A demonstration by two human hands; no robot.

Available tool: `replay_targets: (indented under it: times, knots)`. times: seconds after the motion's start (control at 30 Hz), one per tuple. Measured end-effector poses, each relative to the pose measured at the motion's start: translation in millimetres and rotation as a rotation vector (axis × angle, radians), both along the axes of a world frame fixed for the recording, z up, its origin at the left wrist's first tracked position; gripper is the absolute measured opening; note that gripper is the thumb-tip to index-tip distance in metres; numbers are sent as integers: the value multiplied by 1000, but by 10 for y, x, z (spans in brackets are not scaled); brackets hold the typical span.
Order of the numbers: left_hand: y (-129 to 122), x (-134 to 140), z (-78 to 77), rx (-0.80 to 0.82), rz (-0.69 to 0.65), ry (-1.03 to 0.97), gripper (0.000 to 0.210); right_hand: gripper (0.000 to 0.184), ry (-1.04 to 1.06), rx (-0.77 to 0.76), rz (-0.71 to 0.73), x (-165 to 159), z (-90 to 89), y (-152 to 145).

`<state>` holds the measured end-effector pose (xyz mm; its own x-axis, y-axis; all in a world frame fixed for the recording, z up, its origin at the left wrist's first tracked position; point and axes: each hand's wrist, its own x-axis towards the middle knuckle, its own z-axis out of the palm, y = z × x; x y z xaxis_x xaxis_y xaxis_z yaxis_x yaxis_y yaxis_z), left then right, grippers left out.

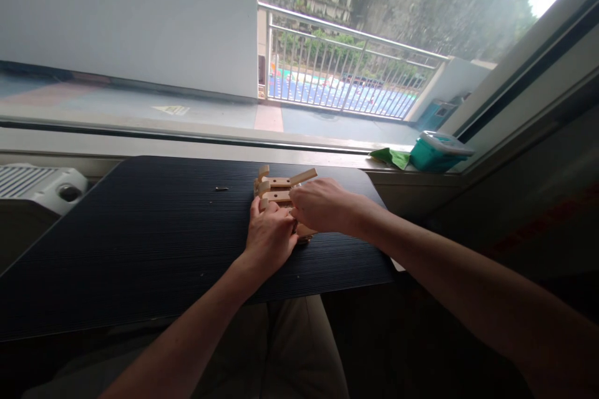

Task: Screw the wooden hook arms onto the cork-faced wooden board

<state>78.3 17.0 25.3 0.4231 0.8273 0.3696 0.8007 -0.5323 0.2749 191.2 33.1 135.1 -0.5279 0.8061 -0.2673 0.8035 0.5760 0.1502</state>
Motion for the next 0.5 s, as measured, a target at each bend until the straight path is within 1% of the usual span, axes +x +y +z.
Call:
replay_targets:
  times: [0.17, 0.27, 0.37, 0.43, 0.5]
  knots:
    - [-31, -188, -16, 38, -90, -49, 25, 24, 14, 23, -26, 14, 26, -45]
    - [-78, -294, -11, 91, -59, -101, 31, 27, 3, 37, -32, 37, 38, -74]
    - [-125, -359, 25, 120, -46, -144, 30, 25, -24, 34, -11, 39, 68, -86]
    - [-152, -398, 29, 113, -35, -207, 30, 22, -45, 25, 10, 26, 93, -88]
    - [-169, -445, -20, 72, 5, -313, 33, 19, -70, 3, 21, 7, 112, -87]
